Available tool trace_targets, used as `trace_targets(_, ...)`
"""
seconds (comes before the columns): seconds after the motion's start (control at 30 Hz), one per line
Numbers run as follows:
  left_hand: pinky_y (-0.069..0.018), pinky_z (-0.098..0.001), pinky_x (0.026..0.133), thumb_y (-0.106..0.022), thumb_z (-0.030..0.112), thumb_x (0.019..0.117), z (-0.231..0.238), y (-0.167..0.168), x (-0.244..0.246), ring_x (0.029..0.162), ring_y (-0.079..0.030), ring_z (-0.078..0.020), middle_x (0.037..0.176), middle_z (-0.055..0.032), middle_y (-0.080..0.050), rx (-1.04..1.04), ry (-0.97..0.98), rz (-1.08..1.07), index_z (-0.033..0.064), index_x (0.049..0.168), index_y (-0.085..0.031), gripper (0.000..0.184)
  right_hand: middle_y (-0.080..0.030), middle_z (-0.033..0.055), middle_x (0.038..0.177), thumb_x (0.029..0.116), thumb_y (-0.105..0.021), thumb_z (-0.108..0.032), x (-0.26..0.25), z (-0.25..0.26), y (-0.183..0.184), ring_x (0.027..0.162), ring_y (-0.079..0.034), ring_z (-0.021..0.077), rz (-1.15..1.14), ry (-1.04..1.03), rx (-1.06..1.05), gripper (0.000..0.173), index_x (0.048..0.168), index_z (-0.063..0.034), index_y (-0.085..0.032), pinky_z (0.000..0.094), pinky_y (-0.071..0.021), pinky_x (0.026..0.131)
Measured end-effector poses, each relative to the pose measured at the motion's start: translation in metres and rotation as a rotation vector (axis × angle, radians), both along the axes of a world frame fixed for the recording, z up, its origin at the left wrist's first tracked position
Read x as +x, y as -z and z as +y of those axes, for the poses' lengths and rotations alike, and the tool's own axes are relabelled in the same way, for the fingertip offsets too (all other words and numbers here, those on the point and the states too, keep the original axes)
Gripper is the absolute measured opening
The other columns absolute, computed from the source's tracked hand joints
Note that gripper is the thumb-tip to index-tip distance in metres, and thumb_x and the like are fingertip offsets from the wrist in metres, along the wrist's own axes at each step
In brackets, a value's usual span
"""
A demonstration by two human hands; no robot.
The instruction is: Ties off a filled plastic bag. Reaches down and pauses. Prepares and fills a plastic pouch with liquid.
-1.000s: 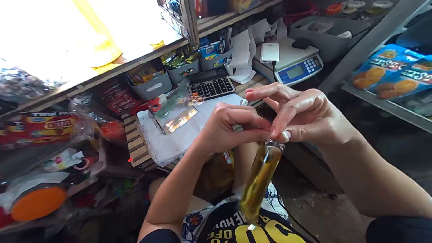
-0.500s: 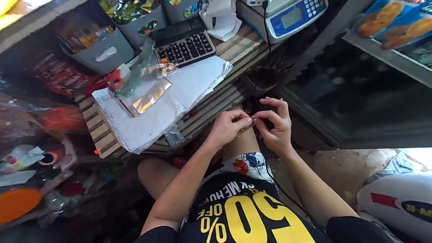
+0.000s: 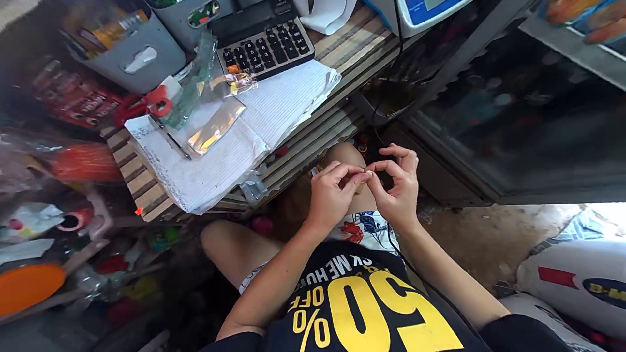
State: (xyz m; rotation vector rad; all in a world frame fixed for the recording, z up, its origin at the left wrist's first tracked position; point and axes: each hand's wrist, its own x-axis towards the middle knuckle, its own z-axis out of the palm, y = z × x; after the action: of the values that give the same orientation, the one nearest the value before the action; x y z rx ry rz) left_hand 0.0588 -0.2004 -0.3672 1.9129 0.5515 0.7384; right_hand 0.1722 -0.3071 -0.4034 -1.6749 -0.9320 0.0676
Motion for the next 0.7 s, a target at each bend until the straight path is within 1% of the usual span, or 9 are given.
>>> trace_targets(0.07, -0.0580, -0.0229, 0.074, -0.075, 0.010, 0.0928, 0.000, -0.001, 0.001, 0.081, -0.067, -0.0094, 0.089, -0.0065, -0.069, 0.117, -0.015, -0.018, 0.0014, 0.097, -0.077, 0.010, -0.057, 0.0092, 0.135, 0.0908, -0.071, -0.026, -0.002, 0.001, -0.004, 0.139, -0.041, 0.0247, -0.008, 0.055, 0.015, 0.012, 0.087, -0.0148, -0.072, 0.0437, -0.0326, 0.117)
trace_targets(0.13, -0.0579, -0.0254, 0.079, -0.071, 0.009, 0.0953, -0.002, 0.000, 0.003, 0.084, -0.067, -0.0125, 0.088, -0.0076, -0.069, 0.249, -0.024, 0.001, 0.0004, 0.098, -0.076, 0.011, -0.059, 0.0113, 0.133, 0.0887, -0.074, -0.025, -0.003, 0.003, -0.006, 0.139, -0.042, 0.0277, -0.036, 0.103, 0.029, 0.013, 0.084, -0.0133, -0.074, 0.0456, -0.0312, 0.118)
trace_targets(0.2, -0.0576, -0.0279, 0.082, -0.067, 0.009, 0.0966, -0.001, 0.005, 0.005, 0.087, -0.067, -0.0160, 0.090, -0.0088, -0.069, 0.352, -0.021, 0.039, 0.0004, 0.097, -0.075, 0.011, -0.061, 0.0122, 0.132, 0.0883, -0.075, -0.026, -0.001, 0.004, -0.006, 0.140, -0.042, 0.0306, -0.072, 0.113, 0.024, 0.015, 0.081, -0.0126, -0.074, 0.0498, -0.0270, 0.120)
trace_targets(0.3, -0.0576, -0.0278, 0.079, -0.069, 0.007, 0.0932, 0.003, 0.014, 0.006, 0.084, -0.067, -0.0180, 0.088, -0.0097, -0.067, 0.425, -0.012, 0.046, 0.0009, 0.095, -0.074, 0.009, -0.061, 0.0122, 0.132, 0.0890, -0.073, -0.027, 0.003, 0.004, -0.005, 0.142, -0.040, 0.0325, -0.120, 0.069, -0.025, 0.017, 0.080, -0.0130, -0.074, 0.0570, -0.0187, 0.122)
trace_targets(0.37, -0.0570, -0.0273, 0.077, -0.070, 0.007, 0.0924, 0.006, 0.016, 0.005, 0.083, -0.065, -0.0177, 0.088, -0.0098, -0.066, 0.397, 0.004, 0.051, 0.0009, 0.095, -0.073, 0.008, -0.059, 0.0135, 0.134, 0.0903, -0.072, -0.026, 0.006, 0.003, -0.007, 0.144, -0.037, 0.0344, -0.154, 0.027, -0.072, 0.016, 0.081, -0.0127, -0.073, 0.0595, -0.0159, 0.123)
trace_targets(0.47, -0.0571, -0.0245, 0.073, -0.070, 0.006, 0.0913, 0.005, 0.011, 0.007, 0.080, -0.065, -0.0138, 0.088, -0.0081, -0.064, 0.297, 0.001, 0.029, 0.0011, 0.093, -0.072, 0.005, -0.057, 0.0137, 0.137, 0.0938, -0.069, -0.025, 0.010, 0.000, -0.018, 0.148, -0.030, 0.0367, -0.197, -0.027, -0.115, 0.014, 0.087, -0.0139, -0.074, 0.0649, -0.0097, 0.123)
trace_targets(0.57, -0.0573, -0.0218, 0.070, -0.069, 0.003, 0.0909, 0.003, 0.003, 0.007, 0.077, -0.064, -0.0101, 0.087, -0.0075, -0.063, 0.146, 0.017, 0.001, -0.0002, 0.093, -0.071, 0.004, -0.058, 0.0127, 0.134, 0.0964, -0.068, -0.027, 0.015, -0.003, -0.028, 0.149, -0.028, 0.0367, -0.221, -0.082, -0.107, 0.016, 0.089, -0.0151, -0.075, 0.0668, -0.0083, 0.122)
trace_targets(0.63, -0.0566, -0.0213, 0.068, -0.068, 0.002, 0.0917, 0.004, 0.002, 0.007, 0.075, -0.063, -0.0090, 0.086, -0.0071, -0.063, 0.036, 0.031, -0.002, -0.0001, 0.093, -0.070, 0.003, -0.057, 0.0118, 0.131, 0.0971, -0.066, -0.028, 0.019, -0.003, -0.026, 0.149, -0.027, 0.0364, -0.216, -0.125, -0.105, 0.017, 0.089, -0.0159, -0.075, 0.0672, -0.0075, 0.122)
trace_targets(0.7, -0.0572, -0.0216, 0.069, -0.068, 0.003, 0.0931, 0.004, 0.007, 0.008, 0.076, -0.064, -0.0092, 0.088, -0.0072, -0.064, 0.015, 0.012, -0.014, 0.0003, 0.095, -0.071, 0.005, -0.057, 0.0120, 0.132, 0.0975, -0.065, -0.031, 0.025, -0.002, -0.022, 0.150, -0.026, 0.0366, -0.195, -0.154, -0.116, 0.019, 0.090, -0.0166, -0.076, 0.0683, -0.0061, 0.121)
